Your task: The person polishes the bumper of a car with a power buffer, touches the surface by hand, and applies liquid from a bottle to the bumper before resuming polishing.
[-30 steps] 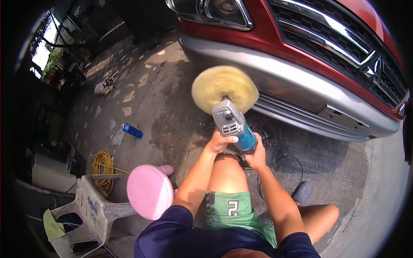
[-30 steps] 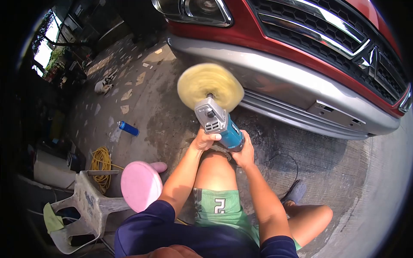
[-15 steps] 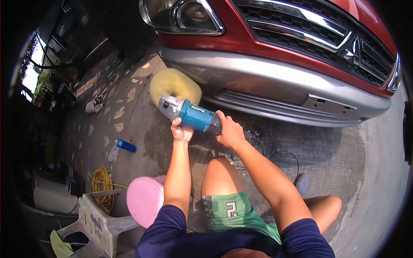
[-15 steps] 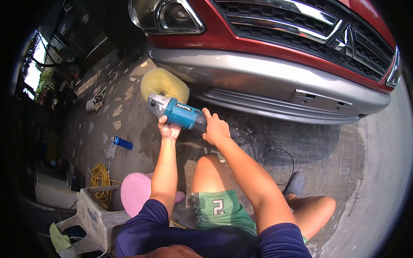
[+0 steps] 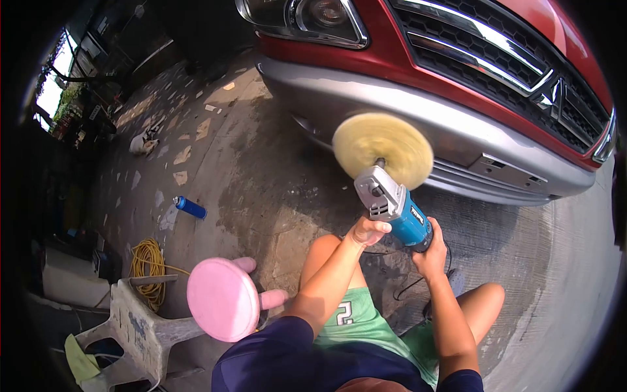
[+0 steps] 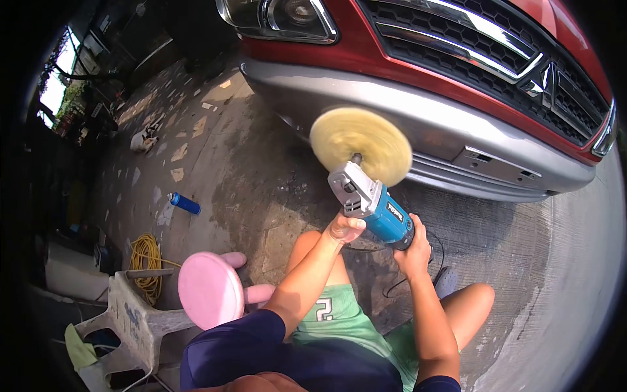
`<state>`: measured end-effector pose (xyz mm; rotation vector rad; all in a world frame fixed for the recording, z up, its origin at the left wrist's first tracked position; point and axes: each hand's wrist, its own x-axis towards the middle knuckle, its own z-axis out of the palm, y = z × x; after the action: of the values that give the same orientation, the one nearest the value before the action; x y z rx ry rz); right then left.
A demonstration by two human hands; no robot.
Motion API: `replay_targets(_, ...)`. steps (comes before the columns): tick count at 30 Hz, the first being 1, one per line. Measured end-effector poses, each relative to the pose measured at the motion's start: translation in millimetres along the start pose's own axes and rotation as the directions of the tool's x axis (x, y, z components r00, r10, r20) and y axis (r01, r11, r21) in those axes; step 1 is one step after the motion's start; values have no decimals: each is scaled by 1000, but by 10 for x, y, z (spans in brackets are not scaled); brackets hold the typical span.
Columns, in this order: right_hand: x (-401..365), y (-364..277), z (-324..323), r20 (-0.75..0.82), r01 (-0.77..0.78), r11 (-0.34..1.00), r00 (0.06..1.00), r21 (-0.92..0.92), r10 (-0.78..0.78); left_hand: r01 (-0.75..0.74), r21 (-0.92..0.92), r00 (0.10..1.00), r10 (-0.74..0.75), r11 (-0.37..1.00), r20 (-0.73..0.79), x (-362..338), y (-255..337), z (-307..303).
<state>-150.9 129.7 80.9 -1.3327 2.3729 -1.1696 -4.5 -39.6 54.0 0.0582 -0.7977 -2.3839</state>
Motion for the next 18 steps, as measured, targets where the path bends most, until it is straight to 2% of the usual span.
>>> replay_targets(3, -37, 90, -16, -21, 1, 1000, 1000, -4, -1, 23, 21, 1000, -23, 1000, -1, 18, -48, 58)
replay_targets(6, 37, 50, 159, 17, 47, 998, 999, -29, -47, -60, -19, 998, 60, 998, -30, -47, 72, -85)
replay_targets(8, 163, -131, 302, 98, 56, 997, 994, -54, -51, -53, 12, 996, 54, 999, -73, -124, 172, -441)
replay_targets(14, 648, -641, 816, 332, 151, 979, 938, -138, -98, -240, 49, 946, 245, 969, -214, -238, 940, -675)
replay_targets(18, 883, -1086, 772, 418, 190, 959, 904, -211, -87, -358, 44, 904, 358, 932, -234, -200, 1200, -772)
